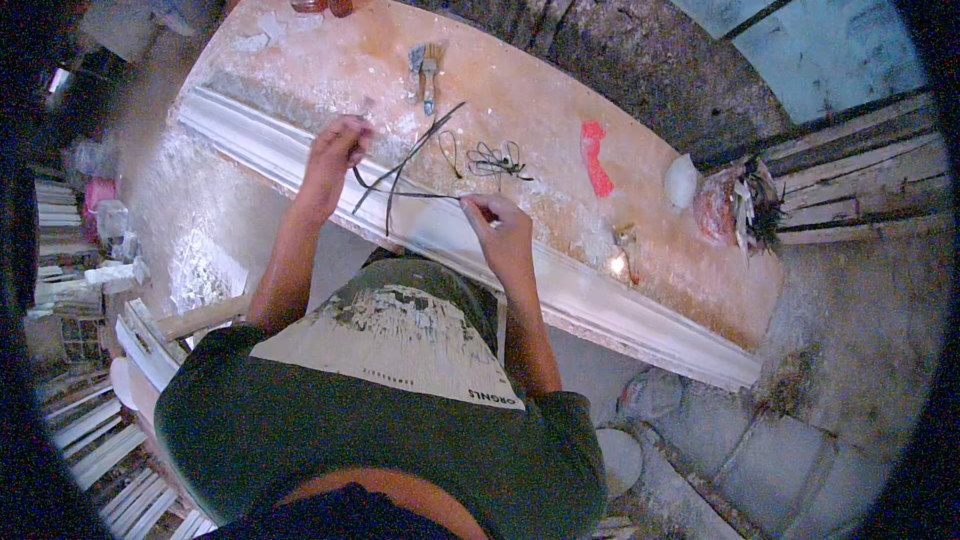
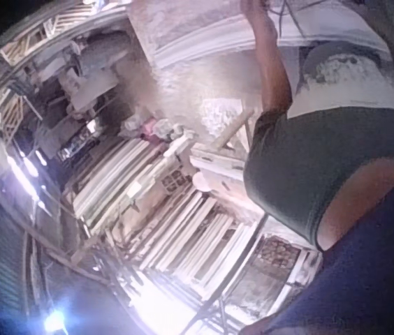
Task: The person stands at a workbench and repeatedly picks up thin black wires, twists them together, and ties them into small bundles. The person handles the wires one at a time, placing the finished bundles on the table.
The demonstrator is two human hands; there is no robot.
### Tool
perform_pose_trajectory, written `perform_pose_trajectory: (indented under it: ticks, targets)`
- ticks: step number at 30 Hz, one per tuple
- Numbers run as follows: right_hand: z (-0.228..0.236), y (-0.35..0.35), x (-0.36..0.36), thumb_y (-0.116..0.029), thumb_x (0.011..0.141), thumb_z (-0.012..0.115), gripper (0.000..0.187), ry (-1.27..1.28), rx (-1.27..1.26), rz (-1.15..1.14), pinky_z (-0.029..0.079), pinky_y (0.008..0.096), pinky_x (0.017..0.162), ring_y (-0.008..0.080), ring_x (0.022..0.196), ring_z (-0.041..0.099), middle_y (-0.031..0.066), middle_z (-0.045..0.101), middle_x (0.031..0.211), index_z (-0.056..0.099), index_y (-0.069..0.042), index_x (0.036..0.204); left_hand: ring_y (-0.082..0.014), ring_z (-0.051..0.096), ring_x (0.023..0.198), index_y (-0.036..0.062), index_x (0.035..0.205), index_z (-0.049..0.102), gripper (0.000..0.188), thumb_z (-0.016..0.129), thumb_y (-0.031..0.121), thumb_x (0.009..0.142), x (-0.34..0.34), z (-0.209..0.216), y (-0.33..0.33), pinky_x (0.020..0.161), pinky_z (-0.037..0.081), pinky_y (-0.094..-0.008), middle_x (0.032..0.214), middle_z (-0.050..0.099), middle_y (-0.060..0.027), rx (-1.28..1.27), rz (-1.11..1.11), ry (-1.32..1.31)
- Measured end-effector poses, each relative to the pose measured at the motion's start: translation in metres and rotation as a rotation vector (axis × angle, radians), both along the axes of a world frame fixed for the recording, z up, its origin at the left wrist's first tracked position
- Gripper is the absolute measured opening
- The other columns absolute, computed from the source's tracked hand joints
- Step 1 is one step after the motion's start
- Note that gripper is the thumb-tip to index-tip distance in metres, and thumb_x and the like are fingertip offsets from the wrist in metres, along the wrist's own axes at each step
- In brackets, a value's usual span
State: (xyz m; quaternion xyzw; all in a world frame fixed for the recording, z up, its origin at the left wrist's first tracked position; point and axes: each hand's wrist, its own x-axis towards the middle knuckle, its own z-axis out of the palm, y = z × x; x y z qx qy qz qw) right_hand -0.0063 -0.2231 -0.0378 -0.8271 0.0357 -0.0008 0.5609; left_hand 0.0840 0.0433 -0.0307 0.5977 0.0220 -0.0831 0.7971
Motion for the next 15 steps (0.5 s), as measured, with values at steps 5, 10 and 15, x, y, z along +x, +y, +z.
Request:
perform_pose_trajectory:
  ticks: [5, 10, 15]
  targets:
    - [0.034, 0.027, 0.009, -0.004, 0.081, 0.072, 0.009, -0.343, 0.003, -0.024, 0.051, 0.0264, 0.069, 0.0158, 0.085, 0.065, 0.0135, 0.067, 0.108, 0.072, -0.002, 0.09, -0.0095, 0.057, 0.079, 0.0018, 0.096, 0.061, 0.019, 0.054, 0.019, 0.098, -0.026, 0.011, -0.06, 0.065, 0.044, -0.0292, 0.084, 0.063, -0.0036, 0.566, -0.443, -0.413]
    - [0.027, 0.015, 0.018, -0.002, 0.079, 0.072, 0.009, -0.259, 0.135, -0.113, 0.057, 0.0264, 0.069, 0.0167, 0.081, 0.068, 0.0129, 0.07, 0.097, 0.069, 0.001, 0.087, -0.0073, 0.051, 0.066, 0.0039, 0.094, 0.058, 0.021, 0.051, 0.023, 0.1, -0.036, 0.03, -0.071, 0.058, 0.04, -0.0241, 0.069, 0.052, 0.0008, 0.334, -0.596, 0.02]
    - [0.016, 0.011, 0.007, -0.002, 0.08, 0.071, 0.009, -0.219, 0.124, 0.007, 0.056, 0.0269, 0.071, 0.016, 0.082, 0.068, 0.0123, 0.07, 0.098, 0.067, 0.001, 0.087, -0.0088, 0.052, 0.068, 0.0039, 0.088, 0.062, 0.022, 0.058, 0.024, 0.097, -0.039, 0.027, -0.072, 0.061, 0.042, -0.0261, 0.072, 0.058, -0.0001, 0.42, -0.54, -0.29]
